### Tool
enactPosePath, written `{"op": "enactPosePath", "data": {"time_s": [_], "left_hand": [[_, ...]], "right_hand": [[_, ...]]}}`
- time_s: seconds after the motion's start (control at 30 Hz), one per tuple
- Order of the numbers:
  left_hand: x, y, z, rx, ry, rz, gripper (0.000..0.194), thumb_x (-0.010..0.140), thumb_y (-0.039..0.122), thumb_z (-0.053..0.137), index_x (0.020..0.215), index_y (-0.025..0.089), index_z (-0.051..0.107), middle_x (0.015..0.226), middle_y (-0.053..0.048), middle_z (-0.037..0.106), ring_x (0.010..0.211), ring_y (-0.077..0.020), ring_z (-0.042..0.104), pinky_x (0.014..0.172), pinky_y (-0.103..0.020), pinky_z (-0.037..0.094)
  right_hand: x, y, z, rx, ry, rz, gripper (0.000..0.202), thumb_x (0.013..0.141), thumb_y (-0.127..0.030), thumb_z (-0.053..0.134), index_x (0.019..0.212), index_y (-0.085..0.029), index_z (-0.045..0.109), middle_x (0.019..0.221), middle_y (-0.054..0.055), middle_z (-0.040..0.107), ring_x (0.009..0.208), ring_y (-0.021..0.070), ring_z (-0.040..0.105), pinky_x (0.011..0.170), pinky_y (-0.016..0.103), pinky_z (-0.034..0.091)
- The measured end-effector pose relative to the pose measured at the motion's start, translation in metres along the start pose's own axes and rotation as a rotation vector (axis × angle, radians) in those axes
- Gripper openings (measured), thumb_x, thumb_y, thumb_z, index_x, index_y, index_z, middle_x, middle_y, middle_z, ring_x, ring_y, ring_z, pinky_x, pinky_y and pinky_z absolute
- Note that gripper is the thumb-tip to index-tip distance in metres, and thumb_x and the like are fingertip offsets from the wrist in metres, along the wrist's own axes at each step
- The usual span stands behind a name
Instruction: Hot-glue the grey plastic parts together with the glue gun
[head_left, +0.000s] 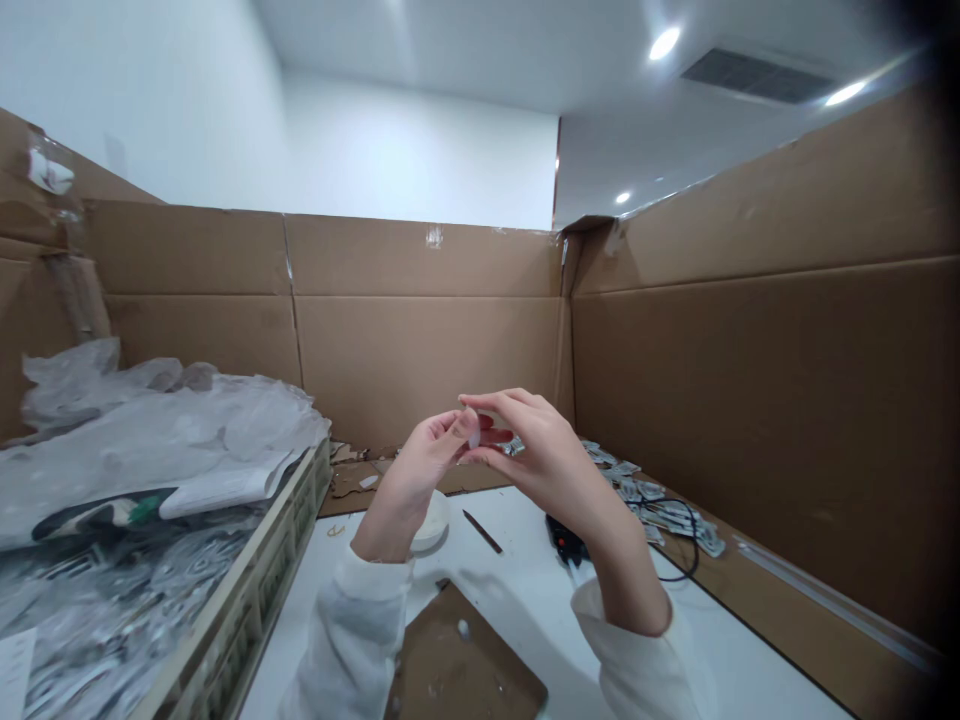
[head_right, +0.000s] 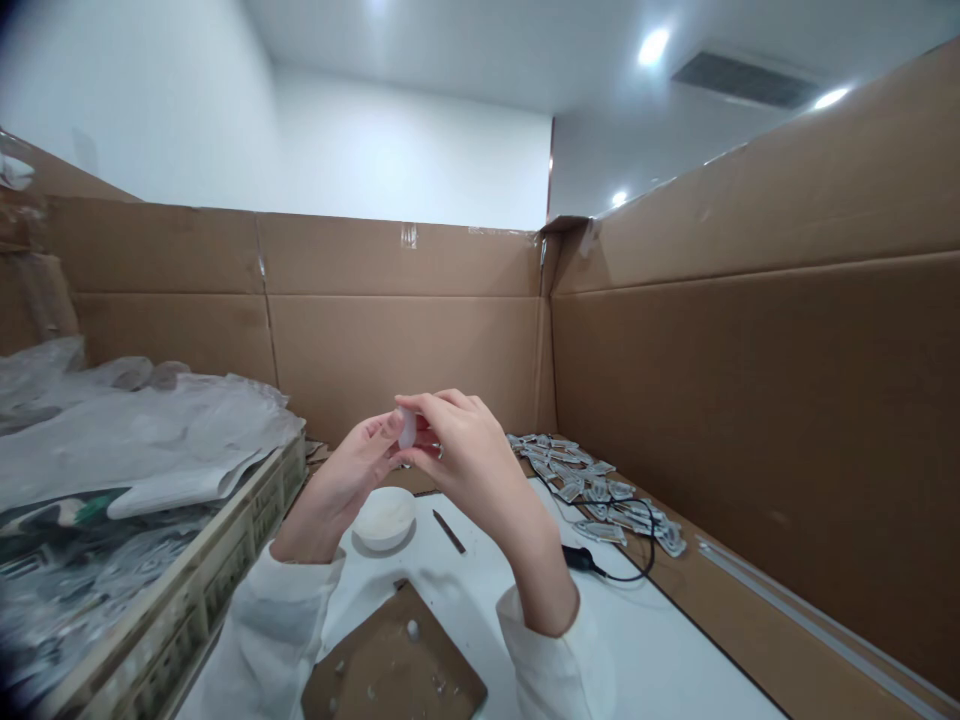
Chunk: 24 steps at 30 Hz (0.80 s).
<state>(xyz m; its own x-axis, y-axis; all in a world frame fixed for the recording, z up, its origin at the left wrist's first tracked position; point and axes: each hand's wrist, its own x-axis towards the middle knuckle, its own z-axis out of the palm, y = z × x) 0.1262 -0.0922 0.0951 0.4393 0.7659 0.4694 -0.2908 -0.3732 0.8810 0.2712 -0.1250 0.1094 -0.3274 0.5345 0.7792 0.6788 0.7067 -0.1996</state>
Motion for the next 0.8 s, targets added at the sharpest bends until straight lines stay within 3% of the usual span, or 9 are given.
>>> {"op": "enactPosePath", "data": {"time_s": [0.23, 0.43, 0.6, 0.8], "left_hand": [[0.000, 0.002, -0.006, -0.168, -0.027, -0.042, 0.041, 0.084, 0.052, 0.055, 0.092, 0.013, 0.063, 0.096, -0.012, 0.067, 0.096, -0.0226, 0.060, 0.083, -0.031, 0.045], [0.000, 0.003, -0.008, -0.231, 0.052, -0.082, 0.026, 0.076, 0.036, 0.071, 0.088, 0.016, 0.058, 0.089, -0.004, 0.064, 0.084, -0.0148, 0.061, 0.077, -0.025, 0.046], [-0.003, 0.005, -0.009, -0.159, 0.083, -0.070, 0.029, 0.073, 0.037, 0.074, 0.086, 0.016, 0.060, 0.083, -0.001, 0.059, 0.079, -0.0111, 0.057, 0.076, -0.023, 0.045], [-0.001, 0.003, -0.010, -0.052, 0.095, -0.064, 0.028, 0.078, 0.040, 0.068, 0.091, 0.016, 0.060, 0.091, -0.004, 0.061, 0.084, -0.0131, 0.057, 0.079, -0.024, 0.044]], "right_hand": [[0.001, -0.003, 0.004, -0.043, 0.113, 0.006, 0.033, 0.083, -0.029, 0.062, 0.115, -0.023, 0.058, 0.103, 0.006, 0.064, 0.097, 0.0211, 0.055, 0.083, 0.037, 0.043], [0.002, -0.002, 0.008, -0.012, 0.105, 0.041, 0.035, 0.081, -0.026, 0.065, 0.115, -0.024, 0.058, 0.103, 0.005, 0.063, 0.095, 0.0204, 0.053, 0.084, 0.035, 0.044], [0.002, 0.002, 0.008, 0.046, 0.049, 0.036, 0.036, 0.082, -0.025, 0.064, 0.117, -0.026, 0.057, 0.106, 0.005, 0.061, 0.099, 0.0201, 0.052, 0.085, 0.035, 0.044], [0.003, 0.003, 0.010, 0.003, 0.053, 0.038, 0.031, 0.081, -0.022, 0.064, 0.112, -0.023, 0.059, 0.105, 0.006, 0.063, 0.095, 0.0210, 0.054, 0.083, 0.037, 0.044]]}}
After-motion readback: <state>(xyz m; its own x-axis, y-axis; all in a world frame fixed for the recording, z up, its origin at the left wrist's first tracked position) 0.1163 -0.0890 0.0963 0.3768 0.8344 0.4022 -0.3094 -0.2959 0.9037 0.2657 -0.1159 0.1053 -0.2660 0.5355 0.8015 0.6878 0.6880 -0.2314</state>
